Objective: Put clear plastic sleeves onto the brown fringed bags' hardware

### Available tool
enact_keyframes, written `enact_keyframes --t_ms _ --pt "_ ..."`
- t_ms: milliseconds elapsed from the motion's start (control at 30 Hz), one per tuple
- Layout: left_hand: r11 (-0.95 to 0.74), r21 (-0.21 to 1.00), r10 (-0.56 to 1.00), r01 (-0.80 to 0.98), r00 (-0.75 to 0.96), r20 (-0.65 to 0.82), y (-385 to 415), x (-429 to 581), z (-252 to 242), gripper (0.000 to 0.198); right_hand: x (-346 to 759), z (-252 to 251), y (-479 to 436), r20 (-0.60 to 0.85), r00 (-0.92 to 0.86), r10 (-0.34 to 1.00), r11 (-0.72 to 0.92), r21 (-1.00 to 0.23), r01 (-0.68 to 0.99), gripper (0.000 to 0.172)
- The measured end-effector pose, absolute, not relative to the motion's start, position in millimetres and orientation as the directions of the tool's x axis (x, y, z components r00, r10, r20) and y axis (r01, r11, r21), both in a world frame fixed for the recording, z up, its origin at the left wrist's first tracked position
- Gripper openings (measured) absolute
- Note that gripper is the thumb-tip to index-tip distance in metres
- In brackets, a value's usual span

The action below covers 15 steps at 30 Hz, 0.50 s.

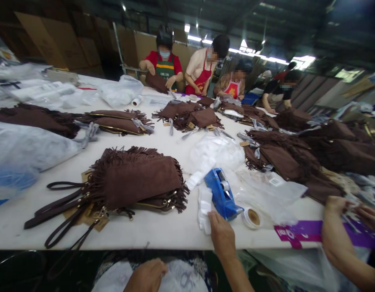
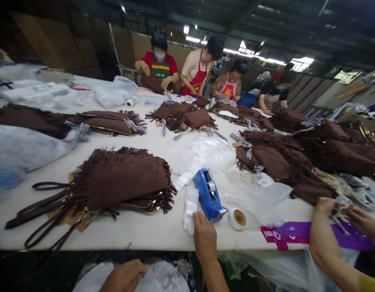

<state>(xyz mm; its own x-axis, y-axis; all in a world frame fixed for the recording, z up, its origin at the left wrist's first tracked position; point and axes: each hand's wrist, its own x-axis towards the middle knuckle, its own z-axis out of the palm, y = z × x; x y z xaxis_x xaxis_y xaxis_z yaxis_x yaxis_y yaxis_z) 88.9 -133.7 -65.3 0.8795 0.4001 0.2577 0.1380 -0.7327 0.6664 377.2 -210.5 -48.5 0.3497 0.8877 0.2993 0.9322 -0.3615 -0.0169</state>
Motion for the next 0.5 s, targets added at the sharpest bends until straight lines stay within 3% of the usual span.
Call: enact_keyframes --t_ms 133,233,367,500 --pt "-0.661 0.726 0.431 0.190 0.888 0.160 -106.0 136.9 -21.0 0.026 386.2 -39.0 -207.8 0.302 0.374 0.877 -0.370 -0.070 0.926 0.016" --pt "-0.644 0.745 0.451 0.172 0.873 0.188 -92.2 189.5 -2.5 0.029 390.0 -34.2 -203.5 0.301 0.408 0.862 -0.384 -0.138 0.913 0.020" --pt "-0.656 0.742 0.449 0.139 0.862 0.235 -84.9 250.0 -14.3 0.048 395.1 -34.8 -202.6 0.298 0.391 0.871 -0.344 -0.200 0.918 0.021" --pt "-0.645 0.751 0.446 0.140 0.867 0.222 -83.3 279.3 -38.8 0.038 402.9 -34.2 -204.7 0.211 0.404 0.890 -0.289 -0.424 0.858 0.024"
